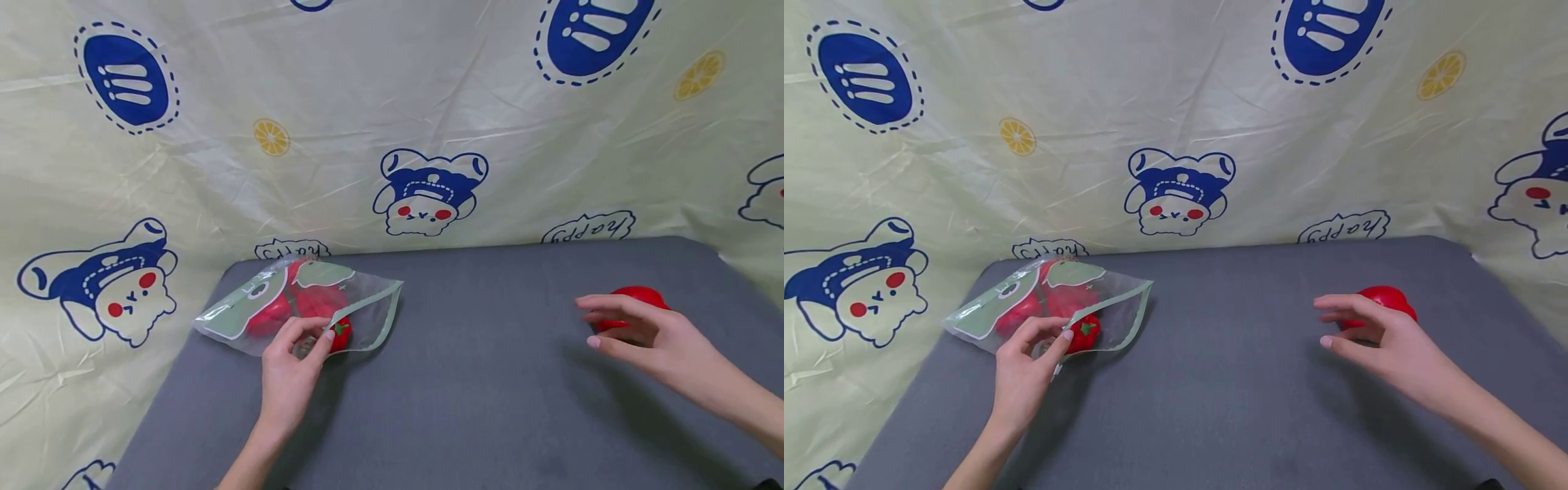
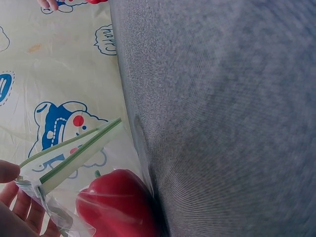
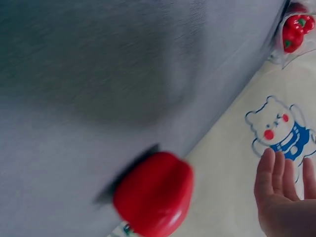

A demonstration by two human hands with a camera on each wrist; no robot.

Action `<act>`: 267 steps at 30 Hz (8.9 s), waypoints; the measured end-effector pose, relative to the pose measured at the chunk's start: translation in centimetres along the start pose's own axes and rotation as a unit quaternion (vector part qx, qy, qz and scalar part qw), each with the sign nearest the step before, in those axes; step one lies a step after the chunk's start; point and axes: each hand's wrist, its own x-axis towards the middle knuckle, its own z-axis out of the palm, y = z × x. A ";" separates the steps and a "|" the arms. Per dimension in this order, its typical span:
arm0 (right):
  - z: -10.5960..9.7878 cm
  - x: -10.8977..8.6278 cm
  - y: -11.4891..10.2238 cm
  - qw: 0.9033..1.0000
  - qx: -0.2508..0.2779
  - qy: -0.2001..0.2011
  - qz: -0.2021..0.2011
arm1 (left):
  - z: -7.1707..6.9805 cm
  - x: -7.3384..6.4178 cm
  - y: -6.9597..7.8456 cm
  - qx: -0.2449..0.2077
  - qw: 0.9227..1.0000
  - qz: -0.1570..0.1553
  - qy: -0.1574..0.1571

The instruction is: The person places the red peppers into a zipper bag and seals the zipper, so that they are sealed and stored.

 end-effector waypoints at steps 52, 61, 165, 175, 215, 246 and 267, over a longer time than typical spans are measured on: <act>-4.7 2.5 12.9 0.993 -0.113 -0.020 0.005 | -0.1 -0.3 3.7 0.021 1.000 -0.007 0.018; -4.0 2.4 12.0 0.995 -0.091 -0.026 0.029 | 0.0 -0.2 3.5 0.022 1.000 -0.010 0.015; 23.1 12.1 -11.4 0.956 0.259 -0.141 0.013 | 0.4 0.1 -0.1 0.009 1.000 0.012 -0.013; 24.5 12.1 -12.4 0.937 0.318 -0.140 0.028 | 0.7 0.0 -0.3 0.019 0.999 0.037 0.005; 24.5 13.0 -11.4 0.960 0.268 -0.021 0.073 | 0.5 0.2 -0.4 0.025 0.999 0.021 -0.005; 27.3 15.4 -13.0 0.969 0.235 -0.074 -0.016 | 0.6 -0.1 2.8 0.025 0.998 0.001 -0.050; 27.9 16.0 -12.8 0.973 0.221 -0.056 -0.014 | 1.0 0.1 -0.8 0.052 0.996 0.036 -0.062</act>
